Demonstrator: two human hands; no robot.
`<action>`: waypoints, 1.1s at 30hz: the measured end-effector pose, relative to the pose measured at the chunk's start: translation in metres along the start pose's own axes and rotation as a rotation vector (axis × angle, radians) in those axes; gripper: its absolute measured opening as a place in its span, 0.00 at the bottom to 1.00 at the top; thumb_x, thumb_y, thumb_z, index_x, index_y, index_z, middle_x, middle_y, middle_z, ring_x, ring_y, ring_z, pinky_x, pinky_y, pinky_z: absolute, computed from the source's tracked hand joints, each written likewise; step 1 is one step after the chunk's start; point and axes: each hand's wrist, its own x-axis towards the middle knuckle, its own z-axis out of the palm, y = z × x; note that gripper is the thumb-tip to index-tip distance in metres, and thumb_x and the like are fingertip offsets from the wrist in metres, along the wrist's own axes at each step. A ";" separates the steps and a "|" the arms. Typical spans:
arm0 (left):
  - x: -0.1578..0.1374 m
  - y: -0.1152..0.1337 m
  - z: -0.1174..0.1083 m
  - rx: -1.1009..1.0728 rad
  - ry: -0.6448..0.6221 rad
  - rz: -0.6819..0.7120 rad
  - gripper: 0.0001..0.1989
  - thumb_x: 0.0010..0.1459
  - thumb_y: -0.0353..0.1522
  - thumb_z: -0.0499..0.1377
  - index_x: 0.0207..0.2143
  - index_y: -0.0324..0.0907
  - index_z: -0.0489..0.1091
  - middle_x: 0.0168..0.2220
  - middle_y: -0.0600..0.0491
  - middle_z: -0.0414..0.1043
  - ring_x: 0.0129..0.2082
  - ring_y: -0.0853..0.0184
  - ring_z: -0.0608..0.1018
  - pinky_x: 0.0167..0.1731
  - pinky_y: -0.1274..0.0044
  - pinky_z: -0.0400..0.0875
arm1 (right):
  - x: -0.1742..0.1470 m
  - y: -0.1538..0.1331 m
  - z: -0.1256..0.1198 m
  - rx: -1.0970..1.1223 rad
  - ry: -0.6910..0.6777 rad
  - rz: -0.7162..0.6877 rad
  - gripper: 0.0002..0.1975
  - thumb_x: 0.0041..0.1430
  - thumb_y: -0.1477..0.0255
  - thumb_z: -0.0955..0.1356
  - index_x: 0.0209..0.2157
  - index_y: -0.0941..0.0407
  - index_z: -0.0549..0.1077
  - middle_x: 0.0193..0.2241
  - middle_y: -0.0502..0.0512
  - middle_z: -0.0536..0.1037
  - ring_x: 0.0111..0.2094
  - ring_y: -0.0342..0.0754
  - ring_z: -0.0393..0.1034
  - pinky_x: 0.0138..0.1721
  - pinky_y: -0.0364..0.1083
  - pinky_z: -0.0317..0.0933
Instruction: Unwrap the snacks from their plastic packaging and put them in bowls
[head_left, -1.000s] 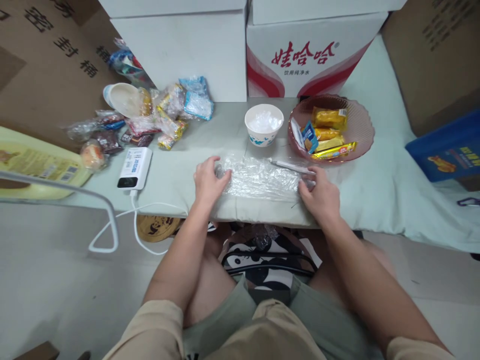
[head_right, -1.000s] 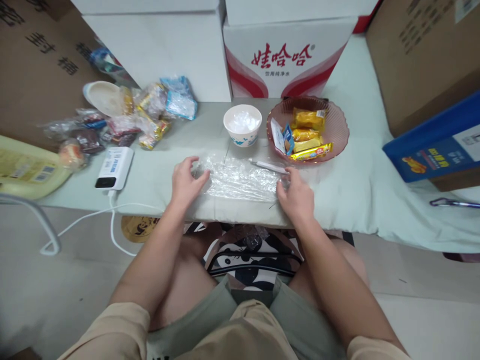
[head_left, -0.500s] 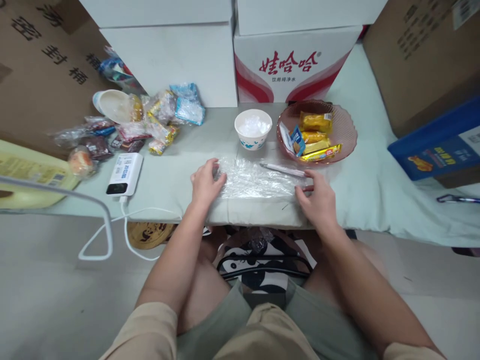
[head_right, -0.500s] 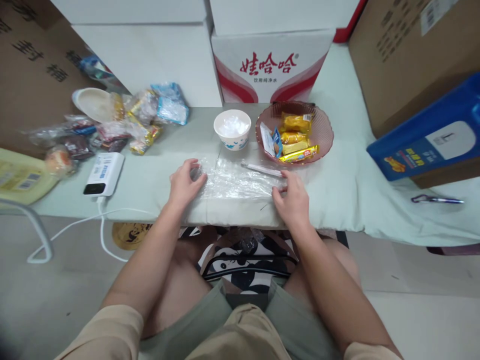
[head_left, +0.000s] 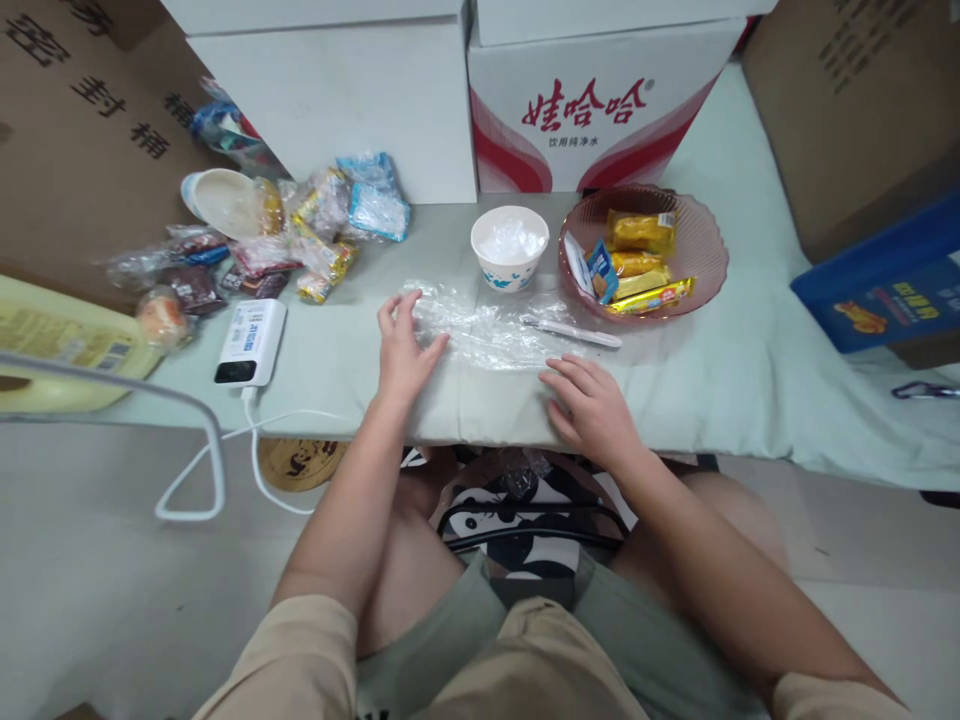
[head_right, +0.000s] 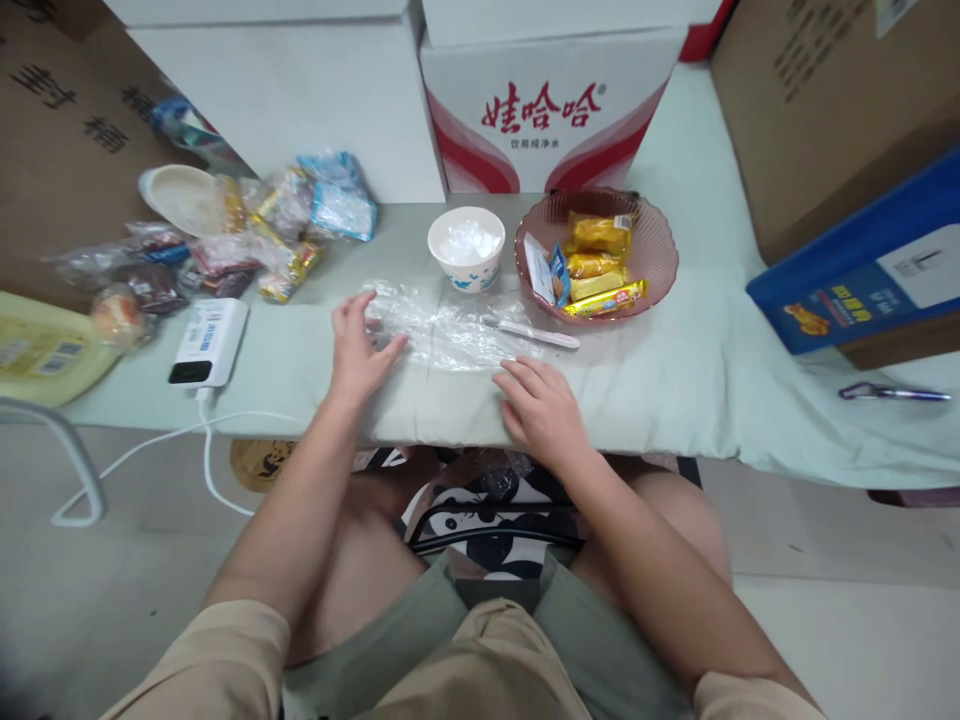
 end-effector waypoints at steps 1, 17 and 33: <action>0.000 -0.002 -0.001 -0.025 0.014 -0.024 0.37 0.50 0.34 0.67 0.62 0.49 0.60 0.64 0.42 0.53 0.52 0.56 0.75 0.50 0.66 0.74 | 0.000 0.000 0.002 -0.005 -0.020 0.017 0.17 0.64 0.72 0.63 0.52 0.54 0.75 0.56 0.60 0.75 0.59 0.59 0.67 0.59 0.58 0.61; 0.004 -0.015 -0.005 -0.254 -0.124 -0.035 0.30 0.48 0.29 0.64 0.55 0.46 0.67 0.55 0.47 0.67 0.32 0.72 0.75 0.33 0.78 0.71 | -0.010 -0.018 -0.039 0.286 -0.214 0.070 0.12 0.64 0.68 0.65 0.45 0.51 0.78 0.27 0.49 0.83 0.24 0.45 0.76 0.29 0.43 0.64; -0.028 0.062 -0.002 -0.584 -0.559 0.123 0.26 0.52 0.37 0.69 0.53 0.46 0.68 0.54 0.46 0.71 0.34 0.71 0.79 0.34 0.79 0.73 | 0.064 0.016 0.004 0.739 -0.219 0.099 0.43 0.50 0.64 0.75 0.65 0.54 0.57 0.53 0.62 0.75 0.54 0.56 0.71 0.56 0.57 0.63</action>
